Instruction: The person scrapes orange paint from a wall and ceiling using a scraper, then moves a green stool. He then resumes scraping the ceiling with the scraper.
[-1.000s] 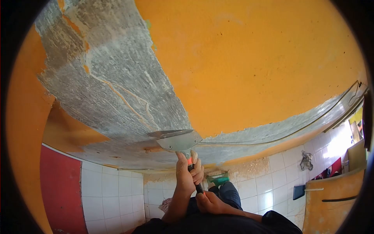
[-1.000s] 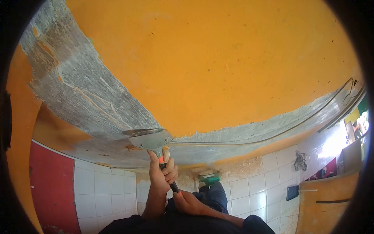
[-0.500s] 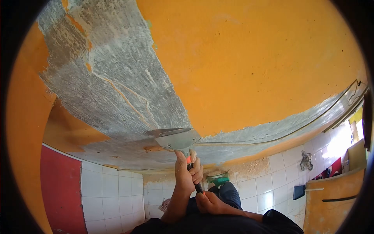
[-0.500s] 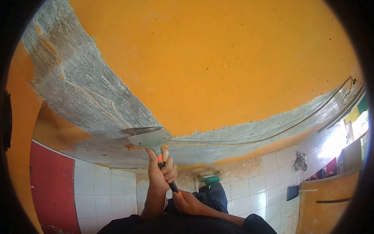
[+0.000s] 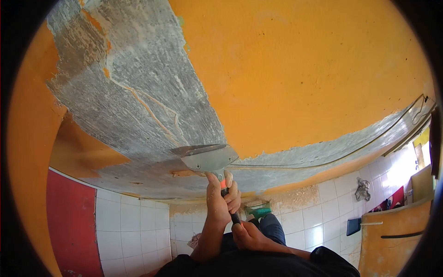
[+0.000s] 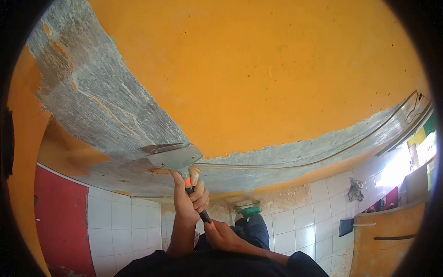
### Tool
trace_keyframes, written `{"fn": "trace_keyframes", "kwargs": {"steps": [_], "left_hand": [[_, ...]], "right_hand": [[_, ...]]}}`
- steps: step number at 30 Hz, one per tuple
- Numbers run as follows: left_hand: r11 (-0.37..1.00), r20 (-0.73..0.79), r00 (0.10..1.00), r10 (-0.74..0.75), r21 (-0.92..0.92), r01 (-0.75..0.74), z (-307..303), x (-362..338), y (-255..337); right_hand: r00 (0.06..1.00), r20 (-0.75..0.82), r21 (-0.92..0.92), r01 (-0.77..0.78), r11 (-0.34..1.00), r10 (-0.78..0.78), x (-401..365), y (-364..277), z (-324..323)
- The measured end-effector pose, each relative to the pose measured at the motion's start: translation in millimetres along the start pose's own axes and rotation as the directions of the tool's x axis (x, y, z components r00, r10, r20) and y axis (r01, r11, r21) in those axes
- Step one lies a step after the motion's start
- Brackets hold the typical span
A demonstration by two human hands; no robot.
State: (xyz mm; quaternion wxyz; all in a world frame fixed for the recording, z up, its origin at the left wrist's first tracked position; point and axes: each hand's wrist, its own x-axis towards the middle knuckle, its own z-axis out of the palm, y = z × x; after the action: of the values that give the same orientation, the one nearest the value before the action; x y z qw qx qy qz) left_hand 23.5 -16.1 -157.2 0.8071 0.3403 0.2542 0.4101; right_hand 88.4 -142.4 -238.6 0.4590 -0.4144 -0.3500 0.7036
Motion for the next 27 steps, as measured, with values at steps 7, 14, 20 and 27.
{"fn": "trace_keyframes", "kwargs": {"steps": [7,14,20,27], "left_hand": [[1.000,-0.031,0.999,-0.010,-0.004,0.010,1.9,-1.0,0.0],[0.998,0.004,0.999,-0.033,-0.044,0.033,-2.4,-0.9,-6.5],[0.999,0.021,0.999,-0.045,-0.014,0.045,-4.3,1.3,-6.3],[1.000,0.048,0.999,0.005,-0.003,-0.005,2.0,0.6,6.3]], "right_hand": [[0.999,-0.031,-0.080,-0.017,0.997,0.014,-1.8,-5.9,0.1],[1.000,-0.016,-0.026,0.022,0.999,-0.022,-3.8,5.0,-0.6],[0.999,-0.039,-0.039,0.023,0.999,-0.025,0.9,10.4,-2.8],[0.995,-0.050,-0.097,0.082,0.992,-0.087,6.2,-1.4,1.5]]}}
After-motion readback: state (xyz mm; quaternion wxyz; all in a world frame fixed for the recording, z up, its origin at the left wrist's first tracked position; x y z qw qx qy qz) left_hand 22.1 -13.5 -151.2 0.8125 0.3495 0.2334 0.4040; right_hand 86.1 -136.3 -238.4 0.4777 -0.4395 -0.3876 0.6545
